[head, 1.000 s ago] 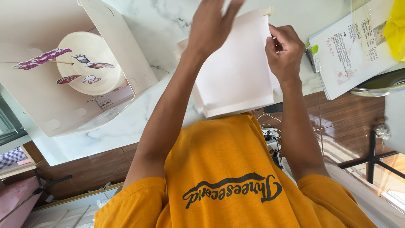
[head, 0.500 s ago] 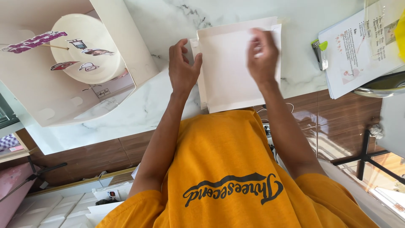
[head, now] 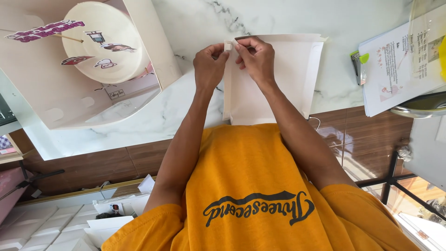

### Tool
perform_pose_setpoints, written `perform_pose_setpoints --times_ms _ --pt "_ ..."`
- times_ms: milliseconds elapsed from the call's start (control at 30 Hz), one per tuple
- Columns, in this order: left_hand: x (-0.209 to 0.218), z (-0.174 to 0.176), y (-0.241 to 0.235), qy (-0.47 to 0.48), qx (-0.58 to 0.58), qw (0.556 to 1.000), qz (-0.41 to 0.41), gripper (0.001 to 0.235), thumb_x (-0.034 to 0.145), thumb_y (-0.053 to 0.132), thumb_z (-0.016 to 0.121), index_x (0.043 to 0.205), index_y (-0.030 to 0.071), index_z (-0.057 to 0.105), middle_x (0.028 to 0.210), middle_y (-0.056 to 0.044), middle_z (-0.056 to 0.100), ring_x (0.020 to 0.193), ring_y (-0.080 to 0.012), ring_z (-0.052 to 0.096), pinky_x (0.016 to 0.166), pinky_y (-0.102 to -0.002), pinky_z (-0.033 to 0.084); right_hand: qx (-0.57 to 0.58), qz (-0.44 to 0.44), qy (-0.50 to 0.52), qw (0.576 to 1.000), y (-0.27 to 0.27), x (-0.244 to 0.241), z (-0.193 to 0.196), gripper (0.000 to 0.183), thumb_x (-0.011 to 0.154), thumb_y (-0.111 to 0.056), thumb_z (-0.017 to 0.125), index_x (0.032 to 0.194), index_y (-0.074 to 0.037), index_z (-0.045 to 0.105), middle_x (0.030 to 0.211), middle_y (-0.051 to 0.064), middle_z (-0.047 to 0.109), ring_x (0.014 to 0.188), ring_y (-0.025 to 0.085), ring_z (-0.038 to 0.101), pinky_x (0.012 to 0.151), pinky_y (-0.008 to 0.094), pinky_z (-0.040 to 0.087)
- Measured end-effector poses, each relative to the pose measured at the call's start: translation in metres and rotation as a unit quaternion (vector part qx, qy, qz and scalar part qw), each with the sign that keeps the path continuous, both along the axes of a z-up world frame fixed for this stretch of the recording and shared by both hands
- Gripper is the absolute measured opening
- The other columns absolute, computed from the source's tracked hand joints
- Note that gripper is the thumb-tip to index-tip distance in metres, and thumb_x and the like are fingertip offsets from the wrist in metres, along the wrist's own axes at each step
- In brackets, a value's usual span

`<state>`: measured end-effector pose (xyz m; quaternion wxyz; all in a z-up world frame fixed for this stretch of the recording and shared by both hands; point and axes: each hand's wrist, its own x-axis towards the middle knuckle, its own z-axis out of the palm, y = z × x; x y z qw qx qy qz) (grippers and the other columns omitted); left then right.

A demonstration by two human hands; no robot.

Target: The person places a decorated cake into a white cardboard box and then folds the flaps of a smaller cardboard lid to assemble it.

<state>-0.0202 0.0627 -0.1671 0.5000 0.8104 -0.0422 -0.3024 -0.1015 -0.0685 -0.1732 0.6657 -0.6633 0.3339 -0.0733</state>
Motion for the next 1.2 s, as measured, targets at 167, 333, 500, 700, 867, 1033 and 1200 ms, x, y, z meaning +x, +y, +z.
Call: perform_pose_setpoints --times_ms 167,333,500,700,867,1033,1200 --pt "-0.006 0.011 -0.003 0.003 -0.022 1.000 -0.015 0.024 0.091 0.019 0.071 0.109 0.004 0.075 0.092 -0.003 0.079 0.077 -0.0102 0.073 0.073 -0.027 0.058 0.031 -0.025 -0.060 0.997 -0.004 -0.004 0.012 0.018 0.098 -0.013 0.072 0.105 0.003 0.075 0.079 0.006 0.073 0.062 0.009 0.068 0.049 0.022 0.053" --pt "-0.006 0.021 -0.009 0.054 -0.174 0.983 -0.034 0.030 0.095 0.013 0.069 0.123 0.001 0.069 0.099 -0.007 0.081 0.078 -0.0090 0.068 0.071 -0.025 0.056 0.031 -0.034 -0.116 0.992 -0.031 0.000 0.045 0.017 0.099 -0.012 0.074 0.105 0.004 0.074 0.082 0.007 0.074 0.064 0.009 0.069 0.052 0.022 0.054" --pt "0.002 0.058 -0.031 -0.053 -0.338 0.937 -0.068 0.029 0.105 0.009 0.068 0.133 0.001 0.065 0.116 -0.005 0.078 0.106 -0.0104 0.073 0.094 -0.026 0.060 -0.257 -0.002 -0.206 0.944 -0.077 -0.018 0.068 0.021 0.109 -0.004 0.078 0.102 0.001 0.059 0.084 0.003 0.061 0.069 0.008 0.058 0.058 0.021 0.045" --pt "-0.007 0.152 -0.015 -0.378 -0.333 0.828 -0.248 0.031 0.113 0.009 0.067 0.137 0.028 0.062 0.133 0.005 0.074 0.122 -0.0093 0.072 0.106 -0.023 0.052 -0.547 -0.021 -0.280 0.789 -0.090 -0.100 0.176 0.040 0.111 -0.032 0.053 0.111 0.003 0.074 0.082 0.011 0.073 0.064 0.014 0.067 0.057 0.026 0.051" --pt "-0.048 0.130 -0.003 -0.498 -0.247 0.748 -0.364 0.034 0.106 0.010 0.067 0.132 0.032 0.069 0.139 0.008 0.068 0.133 -0.0121 0.063 0.114 -0.033 0.048 -0.309 -0.152 -0.407 0.846 -0.043 -0.156 0.103 0.032 0.091 -0.023 0.075 0.116 -0.006 0.064 0.101 0.008 0.064 0.078 0.007 0.061 0.060 0.024 0.051" --pt "-0.052 0.080 0.026 -0.412 -0.202 0.809 -0.368 0.034 0.098 0.031 0.073 0.128 0.018 0.068 0.142 -0.001 0.062 0.140 -0.0191 0.052 0.115 -0.051 0.041 0.028 -0.236 -0.215 0.947 -0.011 -0.171 0.095 0.071 0.093 -0.002 0.075 0.149 -0.013 0.034 0.130 0.017 0.063 0.119 0.016 0.062 0.102 0.029 0.056" --pt "-0.007 0.033 0.030 0.127 -0.201 0.971 -0.014 0.049 0.104 0.032 0.059 0.138 -0.004 0.053 0.134 -0.018 0.060 0.121 -0.0244 0.060 0.097 -0.035 0.054 0.299 -0.252 -0.217 0.894 -0.027 -0.206 0.040 0.068 0.092 0.007 0.072 0.153 0.002 0.042 0.139 0.013 0.064 0.130 0.021 0.062 0.112 0.038 0.054"
